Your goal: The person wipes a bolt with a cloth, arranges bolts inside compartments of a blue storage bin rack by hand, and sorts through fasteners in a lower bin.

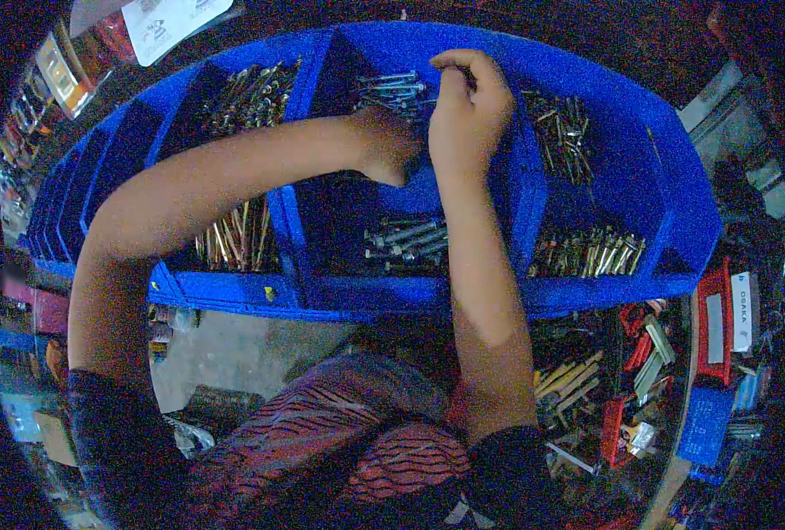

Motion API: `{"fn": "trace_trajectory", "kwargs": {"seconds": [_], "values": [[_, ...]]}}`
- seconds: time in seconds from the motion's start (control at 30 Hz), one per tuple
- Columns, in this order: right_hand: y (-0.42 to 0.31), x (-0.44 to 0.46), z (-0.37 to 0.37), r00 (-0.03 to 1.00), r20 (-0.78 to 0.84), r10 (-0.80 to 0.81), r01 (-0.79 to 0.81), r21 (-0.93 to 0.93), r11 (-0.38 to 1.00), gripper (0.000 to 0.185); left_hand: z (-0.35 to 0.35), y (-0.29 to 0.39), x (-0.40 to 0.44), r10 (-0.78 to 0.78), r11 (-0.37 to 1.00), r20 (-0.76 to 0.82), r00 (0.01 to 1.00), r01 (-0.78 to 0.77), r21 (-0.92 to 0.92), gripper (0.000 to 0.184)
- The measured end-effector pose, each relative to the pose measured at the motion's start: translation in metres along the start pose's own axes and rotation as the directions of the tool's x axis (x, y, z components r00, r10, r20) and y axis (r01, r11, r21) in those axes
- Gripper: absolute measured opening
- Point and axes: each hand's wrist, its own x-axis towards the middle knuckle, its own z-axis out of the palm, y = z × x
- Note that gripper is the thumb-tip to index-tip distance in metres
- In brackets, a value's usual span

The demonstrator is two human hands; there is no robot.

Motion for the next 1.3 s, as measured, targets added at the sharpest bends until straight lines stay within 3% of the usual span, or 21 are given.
{"fn": "trace_trajectory", "kwargs": {"seconds": [0.13,0.2,0.23,0.3,0.33,0.47,0.53,0.6,0.77,0.83,0.9,0.97,1.07,1.13,1.17,1.23,1.27,1.3], "values": [[0.001,0.000,0.000,0.999,-0.038,0.011,-0.009,0.032,0.999,0.011,0.010,0.001,0.011,0.133,0.987,-0.066,0.989,-0.139,-0.082,0.042],[0.002,0.001,0.000,1.000,-0.029,0.010,-0.010,0.016,1.000,0.011,0.016,0.013,0.012,0.253,0.870,0.186,0.950,-0.139,-0.473,0.043],[0.003,0.001,0.000,1.000,-0.023,0.013,-0.013,0.004,1.000,0.011,0.024,0.015,0.016,0.252,0.869,0.183,0.950,-0.140,-0.474,0.043],[-0.002,0.000,-0.001,1.000,-0.013,0.025,-0.026,-0.017,1.000,0.011,0.041,0.016,0.024,0.396,0.871,0.207,0.895,-0.294,-0.395,0.046],[-0.004,-0.001,-0.001,0.999,-0.007,0.039,-0.039,-0.038,0.999,0.011,0.032,0.015,0.021,0.435,0.840,0.271,0.859,-0.279,-0.465,0.037],[0.005,0.000,0.001,1.000,0.004,-0.017,0.017,0.010,1.000,0.012,0.028,0.020,0.017,0.465,0.805,0.282,0.839,-0.268,-0.530,0.030],[0.007,0.000,0.002,0.999,0.040,-0.020,0.022,-0.046,0.999,0.012,0.029,0.024,0.013,0.320,0.771,0.240,0.917,-0.104,-0.628,0.024],[0.008,0.000,0.003,0.999,0.029,-0.028,0.029,-0.039,0.999,0.011,0.026,0.021,0.013,0.296,0.773,0.211,0.932,-0.104,-0.626,0.022],[0.008,-0.001,-0.001,1.000,-0.001,-0.023,0.023,-0.050,0.998,0.013,-0.001,-0.013,0.000,0.303,0.810,0.043,0.952,-0.233,-0.538,0.017],[0.005,-0.001,-0.001,0.998,-0.027,-0.048,0.047,-0.040,0.998,0.013,-0.012,-0.037,-0.006,0.181,0.925,-0.088,0.980,-0.200,-0.322,0.019],[0.003,-0.001,0.000,0.999,-0.022,-0.043,0.043,-0.035,0.998,0.013,-0.017,-0.059,-0.005,0.203,0.979,-0.330,0.922,-0.185,0.083,0.022],[0.001,-0.002,0.000,0.999,-0.014,-0.044,0.043,-0.031,0.999,0.013,-0.013,-0.072,-0.005,0.153,0.988,-0.304,0.940,-0.141,0.062,0.022],[-0.001,-0.003,0.002,0.993,0.115,0.027,-0.022,-0.048,0.999,0.010,-0.007,-0.076,-0.004,0.062,0.996,-0.238,0.969,-0.044,0.078,0.022],[0.003,-0.006,0.004,0.934,0.338,0.112,-0.099,-0.053,0.994,0.012,-0.001,-0.076,0.003,0.019,0.992,-0.159,0.987,0.001,0.125,0.026],[0.005,-0.007,0.005,0.934,0.340,0.111,-0.099,-0.053,0.994,0.012,0.003,-0.078,0.008,0.017,0.992,-0.160,0.987,0.003,0.123,0.026],[0.012,-0.010,0.005,0.741,0.636,0.214,-0.048,-0.267,0.963,0.014,0.006,-0.080,0.014,0.101,0.995,-0.187,0.977,-0.100,0.015,0.027],[0.016,-0.012,0.004,0.741,0.636,0.215,-0.050,-0.267,0.962,0.014,0.004,-0.078,0.015,0.102,0.995,-0.185,0.977,-0.101,0.014,0.027],[0.020,-0.016,0.002,0.560,0.760,0.330,0.019,-0.410,0.912,0.013,0.003,-0.075,0.017,0.080,0.996,-0.145,0.986,-0.072,0.058,0.027]]}}
